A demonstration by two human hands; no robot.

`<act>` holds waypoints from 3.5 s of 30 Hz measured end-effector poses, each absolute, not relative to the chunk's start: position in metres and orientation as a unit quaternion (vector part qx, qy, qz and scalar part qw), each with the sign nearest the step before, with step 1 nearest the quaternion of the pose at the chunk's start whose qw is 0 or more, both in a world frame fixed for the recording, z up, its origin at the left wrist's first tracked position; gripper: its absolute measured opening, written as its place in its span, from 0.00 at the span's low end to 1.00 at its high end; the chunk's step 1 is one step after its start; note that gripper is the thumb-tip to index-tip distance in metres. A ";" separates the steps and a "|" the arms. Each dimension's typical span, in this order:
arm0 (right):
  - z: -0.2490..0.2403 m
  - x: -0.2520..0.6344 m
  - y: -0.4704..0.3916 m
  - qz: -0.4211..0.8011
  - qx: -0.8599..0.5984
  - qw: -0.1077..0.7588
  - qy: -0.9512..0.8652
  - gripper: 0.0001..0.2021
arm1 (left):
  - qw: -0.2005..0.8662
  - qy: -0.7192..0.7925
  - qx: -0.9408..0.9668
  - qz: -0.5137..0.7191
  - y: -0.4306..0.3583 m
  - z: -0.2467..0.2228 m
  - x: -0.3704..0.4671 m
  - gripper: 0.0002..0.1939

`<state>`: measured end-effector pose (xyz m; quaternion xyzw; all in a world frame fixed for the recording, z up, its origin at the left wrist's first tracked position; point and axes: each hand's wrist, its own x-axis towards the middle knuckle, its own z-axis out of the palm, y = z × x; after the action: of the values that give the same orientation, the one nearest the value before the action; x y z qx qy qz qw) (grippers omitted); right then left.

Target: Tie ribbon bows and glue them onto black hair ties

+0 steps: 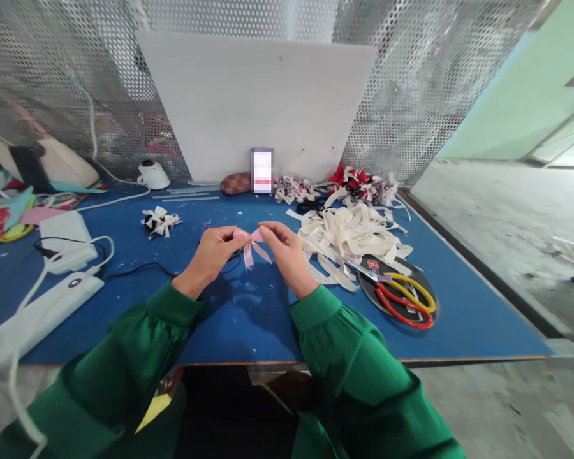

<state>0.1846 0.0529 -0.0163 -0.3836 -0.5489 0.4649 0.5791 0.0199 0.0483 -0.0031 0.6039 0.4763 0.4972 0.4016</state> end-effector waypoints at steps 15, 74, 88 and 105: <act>-0.019 0.185 0.051 0.529 -0.375 0.532 -0.544 0.12 | 0.385 0.464 0.652 0.459 0.047 0.000 0.019 0.13; -0.025 0.186 0.052 0.547 -0.397 0.525 -0.518 0.13 | 0.423 0.451 0.634 0.464 0.047 -0.009 0.025 0.14; -0.020 0.186 0.050 0.526 -0.403 0.533 -0.527 0.14 | 0.492 0.442 0.601 0.449 0.041 -0.003 0.027 0.19; -0.023 0.187 0.052 0.574 -0.377 0.500 -0.528 0.13 | 0.433 0.445 0.618 0.482 0.042 -0.003 0.026 0.09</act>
<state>0.1870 0.0519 -0.0234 -0.3765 -0.5276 0.5744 0.5000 0.0262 0.0420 -0.0032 0.6179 0.4450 0.4821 0.4333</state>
